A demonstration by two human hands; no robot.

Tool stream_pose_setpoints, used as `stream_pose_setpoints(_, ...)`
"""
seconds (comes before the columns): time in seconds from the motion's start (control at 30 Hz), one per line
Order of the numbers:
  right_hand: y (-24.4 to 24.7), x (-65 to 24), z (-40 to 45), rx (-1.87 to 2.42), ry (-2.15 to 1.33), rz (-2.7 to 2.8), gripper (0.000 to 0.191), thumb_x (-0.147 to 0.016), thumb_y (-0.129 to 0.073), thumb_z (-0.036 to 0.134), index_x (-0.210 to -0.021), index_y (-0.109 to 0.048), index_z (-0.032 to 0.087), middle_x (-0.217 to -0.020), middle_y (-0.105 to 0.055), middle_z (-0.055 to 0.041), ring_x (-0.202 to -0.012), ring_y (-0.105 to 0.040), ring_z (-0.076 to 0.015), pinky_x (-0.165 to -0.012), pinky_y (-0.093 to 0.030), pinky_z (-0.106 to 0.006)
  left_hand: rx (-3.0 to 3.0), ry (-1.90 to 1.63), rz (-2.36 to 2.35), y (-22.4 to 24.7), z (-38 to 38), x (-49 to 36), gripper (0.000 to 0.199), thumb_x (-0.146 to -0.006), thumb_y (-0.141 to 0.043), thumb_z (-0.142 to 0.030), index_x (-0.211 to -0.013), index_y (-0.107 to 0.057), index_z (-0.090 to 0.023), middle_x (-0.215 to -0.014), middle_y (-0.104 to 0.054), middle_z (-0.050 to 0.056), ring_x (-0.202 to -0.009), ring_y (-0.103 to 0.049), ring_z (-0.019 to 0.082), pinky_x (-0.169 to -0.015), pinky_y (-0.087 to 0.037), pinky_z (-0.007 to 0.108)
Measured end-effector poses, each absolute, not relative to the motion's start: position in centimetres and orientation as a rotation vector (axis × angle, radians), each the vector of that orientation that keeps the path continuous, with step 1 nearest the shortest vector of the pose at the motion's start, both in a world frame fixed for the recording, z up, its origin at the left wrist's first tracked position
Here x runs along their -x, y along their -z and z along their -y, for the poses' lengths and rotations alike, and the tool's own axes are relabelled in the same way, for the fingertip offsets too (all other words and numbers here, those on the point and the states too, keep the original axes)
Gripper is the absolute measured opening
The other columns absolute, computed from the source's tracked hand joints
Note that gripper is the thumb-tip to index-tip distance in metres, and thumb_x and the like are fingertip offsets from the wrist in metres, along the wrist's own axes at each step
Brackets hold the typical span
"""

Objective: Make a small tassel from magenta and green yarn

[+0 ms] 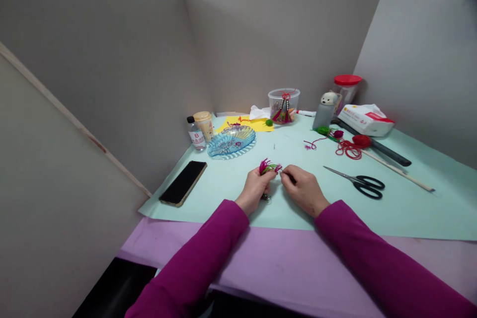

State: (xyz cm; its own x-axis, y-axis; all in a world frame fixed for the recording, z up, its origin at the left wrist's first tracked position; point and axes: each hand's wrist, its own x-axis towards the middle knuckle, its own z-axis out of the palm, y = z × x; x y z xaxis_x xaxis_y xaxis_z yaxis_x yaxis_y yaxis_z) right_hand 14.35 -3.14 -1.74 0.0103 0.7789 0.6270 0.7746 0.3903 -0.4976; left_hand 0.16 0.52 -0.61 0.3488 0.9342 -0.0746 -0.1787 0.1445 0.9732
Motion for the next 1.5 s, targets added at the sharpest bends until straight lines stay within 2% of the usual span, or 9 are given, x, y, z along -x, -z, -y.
stream_pose_setpoints(0.4,1.90,-14.04,3.20,1.419,-0.013,1.801,0.017,-0.085,-0.043,0.024,-0.071,-0.051,0.020,-0.069,-0.057,0.0001,-0.063,-0.049,-0.0124,-0.063,-0.033,-0.024,-1.142,-0.973,-0.849,0.77,-0.61,-0.22,0.022,-0.067,-0.065,-0.022,-0.070,-0.044,-0.017,-0.053,-0.030,-0.008,-0.042,-0.023,0.003,-0.041,-0.016,0.022)
stream_pose_setpoints(0.8,2.03,-14.45,2.96,1.463,0.015,1.619,0.017,-0.085,-0.045,0.027,-0.072,-0.051,0.020,-0.066,-0.054,0.0010,-0.060,-0.047,-0.0120,-0.062,-0.033,-0.024,-1.123,-0.959,-0.862,0.61,-0.55,-0.09,0.023,-0.068,-0.066,-0.024,-0.072,-0.045,-0.017,-0.051,-0.030,-0.009,-0.041,-0.024,0.004,-0.041,-0.016,0.022)
stream_pose_setpoints(1.5,2.15,-14.02,3.15,1.414,-0.001,1.814,0.015,-0.085,-0.043,0.023,-0.072,-0.051,0.020,-0.071,-0.058,-0.0005,-0.064,-0.049,-0.0127,-0.063,-0.034,-0.024,-1.106,-0.953,-0.845,0.55,-0.59,-0.21,0.023,-0.067,-0.065,-0.022,-0.069,-0.043,-0.018,-0.050,-0.028,-0.009,-0.040,-0.023,0.004,-0.041,-0.016,0.021)
